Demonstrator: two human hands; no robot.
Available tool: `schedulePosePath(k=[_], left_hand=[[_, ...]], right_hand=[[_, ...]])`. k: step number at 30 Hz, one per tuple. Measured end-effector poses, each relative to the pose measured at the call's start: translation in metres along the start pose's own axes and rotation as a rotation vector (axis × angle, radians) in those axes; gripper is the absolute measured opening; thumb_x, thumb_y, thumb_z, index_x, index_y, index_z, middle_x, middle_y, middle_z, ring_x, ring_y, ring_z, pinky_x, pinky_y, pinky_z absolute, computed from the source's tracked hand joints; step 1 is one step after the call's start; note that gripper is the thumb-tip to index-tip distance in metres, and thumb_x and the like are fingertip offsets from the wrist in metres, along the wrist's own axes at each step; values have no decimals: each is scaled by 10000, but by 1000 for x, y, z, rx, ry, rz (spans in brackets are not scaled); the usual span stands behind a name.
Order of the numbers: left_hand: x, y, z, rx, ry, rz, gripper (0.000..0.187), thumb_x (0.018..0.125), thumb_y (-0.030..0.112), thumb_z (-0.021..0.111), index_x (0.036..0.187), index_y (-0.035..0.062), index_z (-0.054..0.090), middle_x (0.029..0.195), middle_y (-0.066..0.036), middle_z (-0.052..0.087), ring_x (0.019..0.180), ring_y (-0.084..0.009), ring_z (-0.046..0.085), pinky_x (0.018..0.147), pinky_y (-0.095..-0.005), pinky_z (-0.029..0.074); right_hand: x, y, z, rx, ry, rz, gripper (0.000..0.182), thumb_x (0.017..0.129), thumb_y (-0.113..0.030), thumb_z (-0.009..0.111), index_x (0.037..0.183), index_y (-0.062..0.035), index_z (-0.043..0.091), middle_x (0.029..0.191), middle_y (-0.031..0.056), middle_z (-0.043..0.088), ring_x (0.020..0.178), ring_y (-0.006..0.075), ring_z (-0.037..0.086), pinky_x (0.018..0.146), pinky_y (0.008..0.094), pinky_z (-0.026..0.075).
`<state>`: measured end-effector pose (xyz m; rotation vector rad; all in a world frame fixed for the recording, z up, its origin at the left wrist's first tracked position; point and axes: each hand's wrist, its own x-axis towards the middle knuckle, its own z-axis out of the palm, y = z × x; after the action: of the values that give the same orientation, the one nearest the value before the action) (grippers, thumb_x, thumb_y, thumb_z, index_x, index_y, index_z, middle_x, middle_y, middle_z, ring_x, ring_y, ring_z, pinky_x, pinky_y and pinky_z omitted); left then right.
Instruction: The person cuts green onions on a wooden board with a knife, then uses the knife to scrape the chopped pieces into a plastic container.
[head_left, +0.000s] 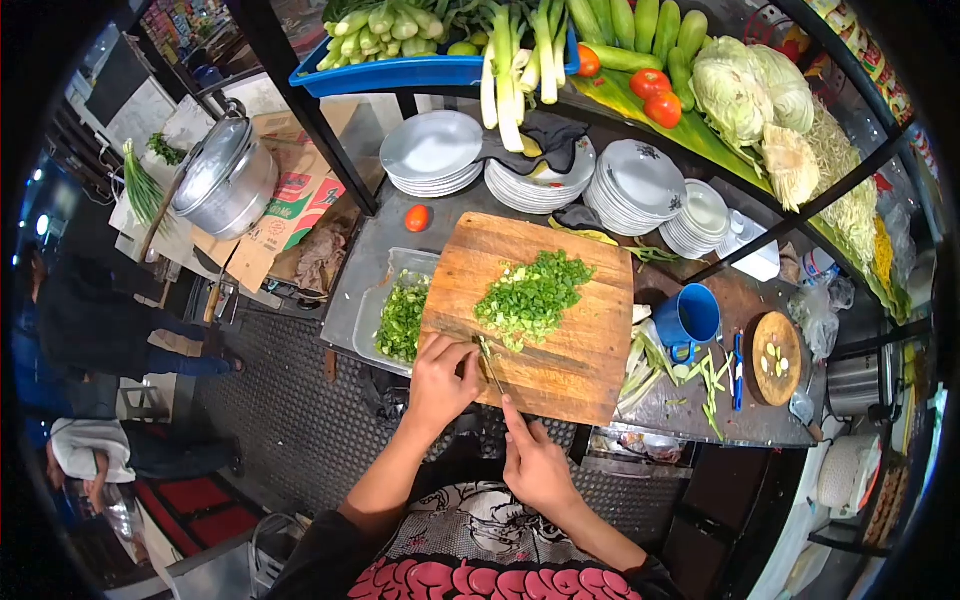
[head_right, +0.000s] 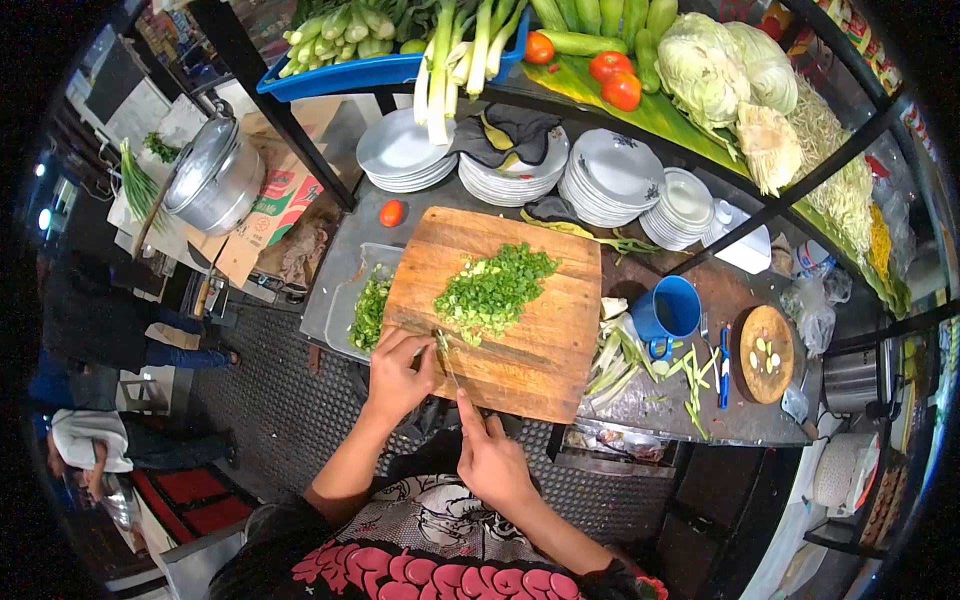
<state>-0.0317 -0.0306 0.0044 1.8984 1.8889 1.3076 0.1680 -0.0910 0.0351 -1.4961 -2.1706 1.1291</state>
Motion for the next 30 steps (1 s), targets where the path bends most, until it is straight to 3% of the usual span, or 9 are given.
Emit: schedulePosePath(k=[6,7,9,13,17,30], left_hand=[[3,4,-7,158,-22,73,107,801,13,795,908,20,790,865,-107,727,844,-314,645,843,-418,514],[3,6,-9,177,-25,67,104,805,26,800,909,23,792,869,-101,730,850,-309,644,860,-417,507],[3,8,-11,213,-36,54,102,813,54,808,911,29,795,878,-89,736,862,-300,640,896,-416,492],[0,0,-7,84,-19,17,98,816,8,792,915,13,789,888,-117,739,857,-320,651,839,-413,524],[-2,-1,-6,2,-12,-20,117,809,-26,769,922,-2,780,894,-143,729,863,-344,655,801,-420,552],[-2,-2,-6,13,-10,-11,106,803,-55,773,900,-11,771,868,-156,721,850,-351,669,776,-412,554]], right_hand=[[-37,24,-7,134,68,-60,603,1006,-47,588,1593,-134,482,799,188,570,656,381,594,650,462,513],[-40,34,-5,172,99,-118,576,1004,-26,602,1569,-97,513,764,157,538,635,333,557,628,422,484],[-43,42,5,194,124,-137,576,1007,-27,596,1572,-84,501,780,165,547,646,338,561,638,421,490],[-32,39,18,198,176,-174,615,1008,-58,597,1603,-140,466,824,191,560,678,402,609,645,485,521],[-20,30,21,164,129,-157,645,1015,-69,576,1633,-134,403,886,212,566,691,436,614,648,513,527],[-1,12,18,28,72,-119,730,984,-73,580,1662,-133,313,909,262,594,706,485,646,662,551,571]])
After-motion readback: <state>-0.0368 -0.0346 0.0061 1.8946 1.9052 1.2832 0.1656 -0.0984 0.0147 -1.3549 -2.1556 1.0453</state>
